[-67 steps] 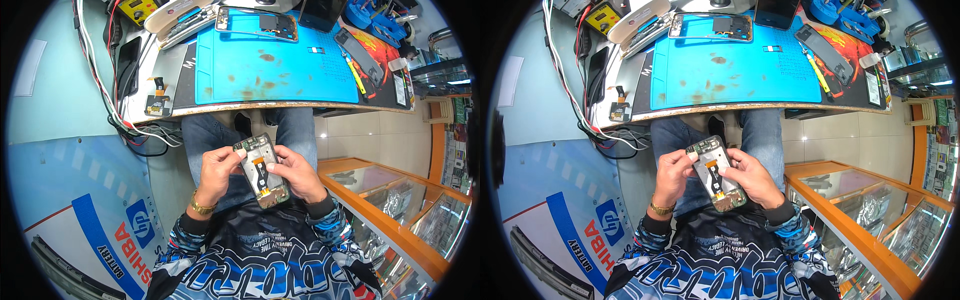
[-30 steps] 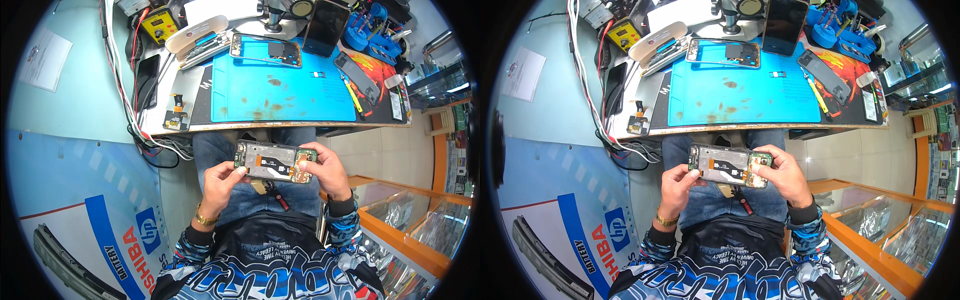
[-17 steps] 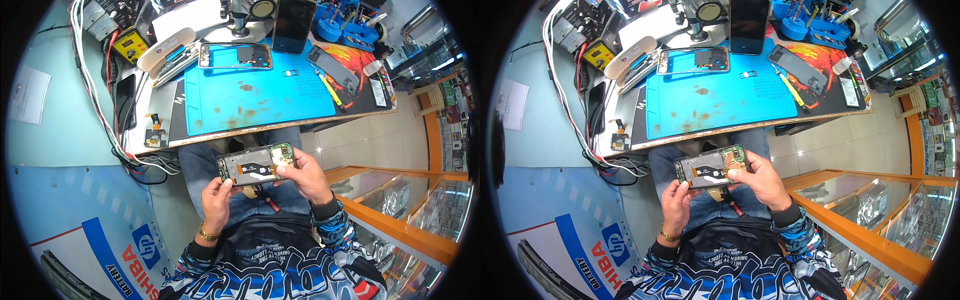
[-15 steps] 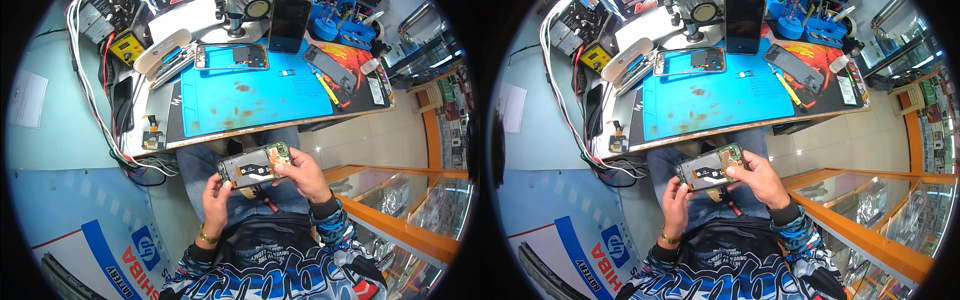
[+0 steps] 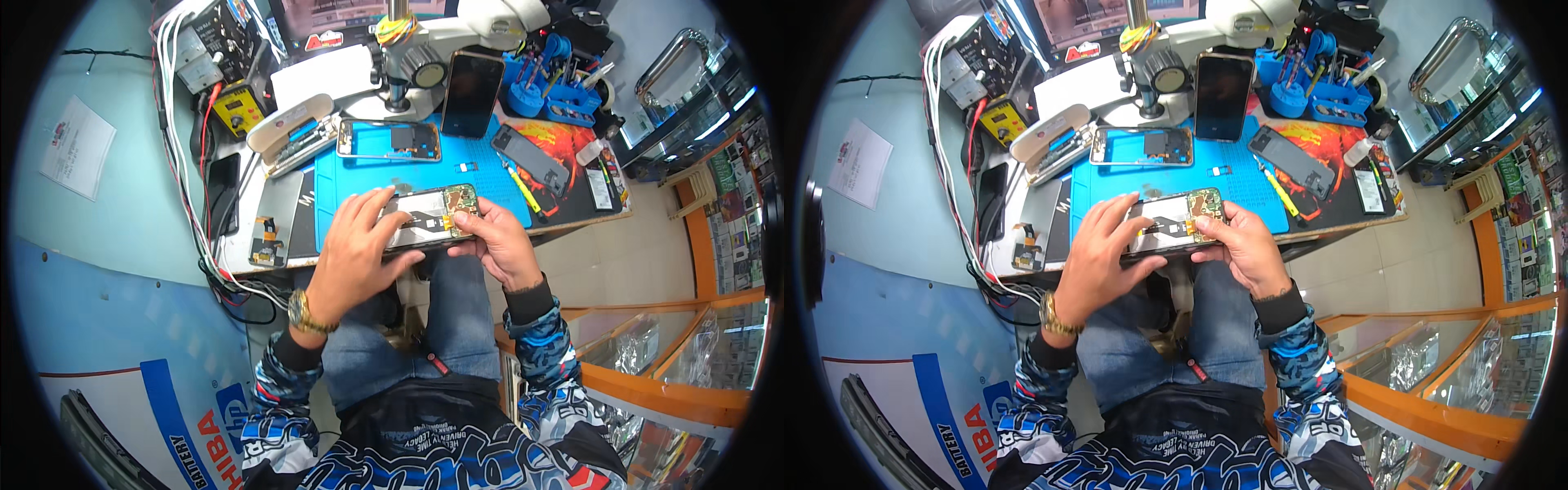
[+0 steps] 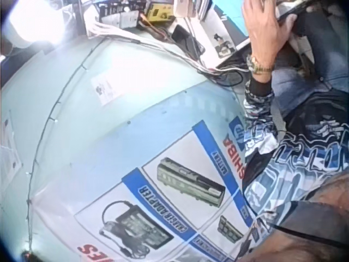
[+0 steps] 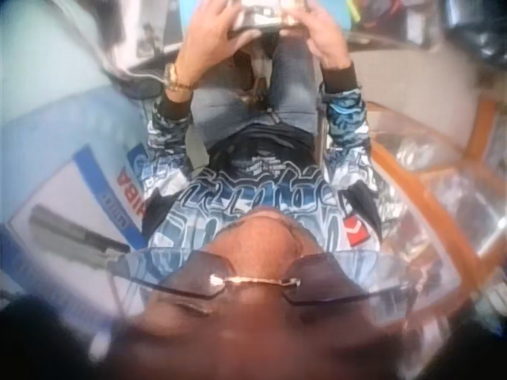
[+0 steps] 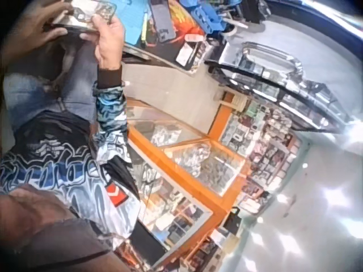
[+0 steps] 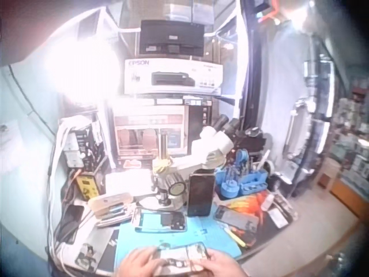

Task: The person takes a new screen from a box, removes a red protective film, and attaches it to the phone frame while managing internal cables and a small component.

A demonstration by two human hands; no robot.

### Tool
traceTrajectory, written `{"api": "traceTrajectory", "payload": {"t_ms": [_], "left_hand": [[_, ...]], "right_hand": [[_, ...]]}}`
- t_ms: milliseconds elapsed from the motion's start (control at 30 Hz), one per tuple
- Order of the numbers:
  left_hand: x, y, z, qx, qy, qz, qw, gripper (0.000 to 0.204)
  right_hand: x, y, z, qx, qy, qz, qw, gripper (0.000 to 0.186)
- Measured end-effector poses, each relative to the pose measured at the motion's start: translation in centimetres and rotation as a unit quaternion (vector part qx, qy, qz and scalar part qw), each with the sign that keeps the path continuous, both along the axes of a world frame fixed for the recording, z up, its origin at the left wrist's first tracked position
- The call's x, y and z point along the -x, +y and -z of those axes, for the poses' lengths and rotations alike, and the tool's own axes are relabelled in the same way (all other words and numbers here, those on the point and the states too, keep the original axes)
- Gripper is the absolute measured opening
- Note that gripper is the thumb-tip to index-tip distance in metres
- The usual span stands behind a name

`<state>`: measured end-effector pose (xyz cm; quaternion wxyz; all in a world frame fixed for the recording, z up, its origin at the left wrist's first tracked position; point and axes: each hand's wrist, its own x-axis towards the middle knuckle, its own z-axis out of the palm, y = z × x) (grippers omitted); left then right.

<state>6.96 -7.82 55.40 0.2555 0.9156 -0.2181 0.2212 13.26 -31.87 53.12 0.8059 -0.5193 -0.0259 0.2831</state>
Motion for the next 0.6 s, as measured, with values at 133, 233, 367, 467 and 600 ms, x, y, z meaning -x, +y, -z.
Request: {"api": "traceTrajectory", "payload": {"t_ms": [133, 233, 367, 467, 600], "left_hand": [[-3.1, 1.4, 0.2, 0.005, 0.059, 0.037, 0.998, 0.048], [-4.2, 1.4, 0.6, 0.003, 0.028, 0.051, 0.998, 0.049], [-4.9, 0.8, 1.1, 0.01, -0.002, 0.048, 0.999, 0.054], [-4.9, -0.1, 1.7, 0.04, 0.008, 0.043, 0.998, 0.057], [-4.8, -0.3, 1.3, 0.029, 0.002, 0.042, 0.999, 0.06]], "right_hand": [[-2.1, 0.8, -0.1, -0.003, 0.005, -0.032, 0.999, 0.033], [-3.1, 0.7, 0.0, -0.005, -0.005, -0.052, 0.999, 0.034], [-3.8, 0.6, -0.3, 0.01, -0.019, -0.07, 0.997, 0.035], [-3.8, 0.3, -0.2, 0.015, -0.021, -0.075, 0.997, 0.036], [-3.6, 0.3, -0.4, 0.023, -0.038, -0.083, 0.996, 0.039]]}}
